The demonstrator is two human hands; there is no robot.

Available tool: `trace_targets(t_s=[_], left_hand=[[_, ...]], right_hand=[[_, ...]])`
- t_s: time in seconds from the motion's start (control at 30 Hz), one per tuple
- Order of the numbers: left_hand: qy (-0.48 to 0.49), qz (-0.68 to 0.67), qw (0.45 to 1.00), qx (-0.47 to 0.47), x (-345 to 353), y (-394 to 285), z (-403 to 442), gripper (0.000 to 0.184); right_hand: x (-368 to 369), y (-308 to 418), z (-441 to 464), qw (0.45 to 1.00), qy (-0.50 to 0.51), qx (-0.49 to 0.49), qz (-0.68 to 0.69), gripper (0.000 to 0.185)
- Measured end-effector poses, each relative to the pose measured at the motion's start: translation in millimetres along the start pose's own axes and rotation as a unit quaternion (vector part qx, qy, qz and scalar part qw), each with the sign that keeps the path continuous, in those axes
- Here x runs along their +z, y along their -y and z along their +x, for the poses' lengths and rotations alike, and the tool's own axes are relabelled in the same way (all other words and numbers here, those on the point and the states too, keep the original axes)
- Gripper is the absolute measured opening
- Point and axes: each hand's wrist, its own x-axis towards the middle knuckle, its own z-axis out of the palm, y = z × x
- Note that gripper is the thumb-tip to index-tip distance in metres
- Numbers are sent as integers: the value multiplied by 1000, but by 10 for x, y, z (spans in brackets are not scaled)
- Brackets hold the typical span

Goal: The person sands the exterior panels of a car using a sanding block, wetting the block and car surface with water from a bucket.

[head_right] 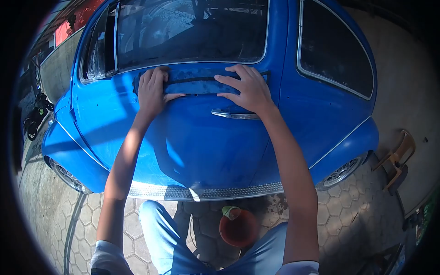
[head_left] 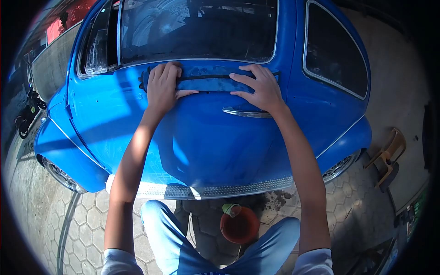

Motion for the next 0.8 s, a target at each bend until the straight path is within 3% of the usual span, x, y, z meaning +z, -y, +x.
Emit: trace_targets(t_s=[0.2,0.33,0.6,0.8], left_hand=[[-18,-68,997,43,486,-1026,538,69],[-4,-111,993,50,506,-1091,542,65],[28,-89,990,102,68,35,166,58],[83,-105,991,11,-501,987,-282,63]], right_hand=[[-638,-627,-808,996,-28,85,0,46],[-709,-622,-812,994,-43,99,9,50],[-129,2,-135,994,-58,87,24,47],[538,715,611,997,-44,53,26,47]])
